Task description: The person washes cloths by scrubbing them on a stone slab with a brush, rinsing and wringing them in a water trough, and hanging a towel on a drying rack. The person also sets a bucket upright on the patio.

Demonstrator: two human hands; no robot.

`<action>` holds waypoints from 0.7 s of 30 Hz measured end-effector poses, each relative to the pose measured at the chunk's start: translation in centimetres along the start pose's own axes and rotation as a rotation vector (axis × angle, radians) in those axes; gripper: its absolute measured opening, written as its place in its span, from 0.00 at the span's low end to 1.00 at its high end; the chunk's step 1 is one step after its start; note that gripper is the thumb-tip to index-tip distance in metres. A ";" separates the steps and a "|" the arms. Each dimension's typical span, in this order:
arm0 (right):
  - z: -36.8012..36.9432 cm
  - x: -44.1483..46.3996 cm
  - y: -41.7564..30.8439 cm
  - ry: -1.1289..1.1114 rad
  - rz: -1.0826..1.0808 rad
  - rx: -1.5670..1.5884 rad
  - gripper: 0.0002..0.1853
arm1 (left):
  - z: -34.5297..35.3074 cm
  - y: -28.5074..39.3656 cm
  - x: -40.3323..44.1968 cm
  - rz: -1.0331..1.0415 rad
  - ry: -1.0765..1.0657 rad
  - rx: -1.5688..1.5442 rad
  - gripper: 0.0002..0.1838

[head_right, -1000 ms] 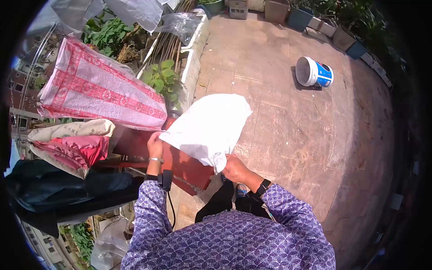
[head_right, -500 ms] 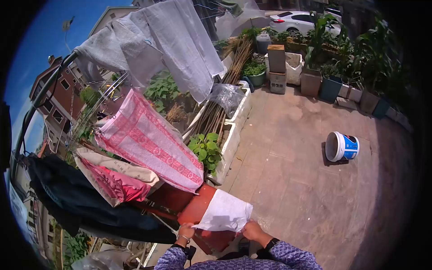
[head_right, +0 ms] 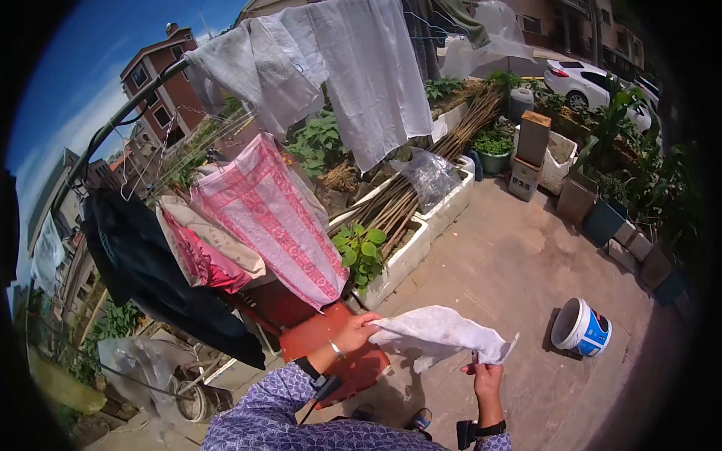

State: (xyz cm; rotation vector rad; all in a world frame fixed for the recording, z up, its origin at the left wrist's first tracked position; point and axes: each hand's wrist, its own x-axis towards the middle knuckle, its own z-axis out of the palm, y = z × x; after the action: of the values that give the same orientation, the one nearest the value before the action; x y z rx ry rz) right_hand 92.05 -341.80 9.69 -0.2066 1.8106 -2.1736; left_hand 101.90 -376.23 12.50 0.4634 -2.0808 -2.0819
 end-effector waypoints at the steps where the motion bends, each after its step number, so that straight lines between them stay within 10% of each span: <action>1: -0.6 0.2 0.1 -0.004 -0.001 -0.037 0.07 | 0.9 1.6 -0.6 0.056 -0.021 0.242 0.12; 8: 1.2 3.8 -9.1 -0.234 -0.181 -0.264 0.12 | -0.3 7.2 -1.8 0.175 0.184 0.549 0.10; 11: 5.0 5.9 -15.2 -0.290 -0.657 -0.579 0.13 | -2.6 15.1 -2.8 0.407 0.363 0.904 0.09; 16: 11.4 8.8 -20.7 -0.229 -0.837 -0.599 0.17 | -6.9 23.1 -4.2 0.259 0.239 0.071 0.11; 21: 18.3 12.2 -17.6 -0.253 -0.880 -0.606 0.19 | -12.3 18.7 -2.9 0.270 0.226 0.038 0.13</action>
State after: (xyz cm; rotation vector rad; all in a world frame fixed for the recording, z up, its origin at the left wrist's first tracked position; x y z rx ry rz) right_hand 83.61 -360.03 29.41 -1.5808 2.4321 -1.7848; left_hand 106.69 -387.24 31.58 0.3789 -1.9347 -1.7548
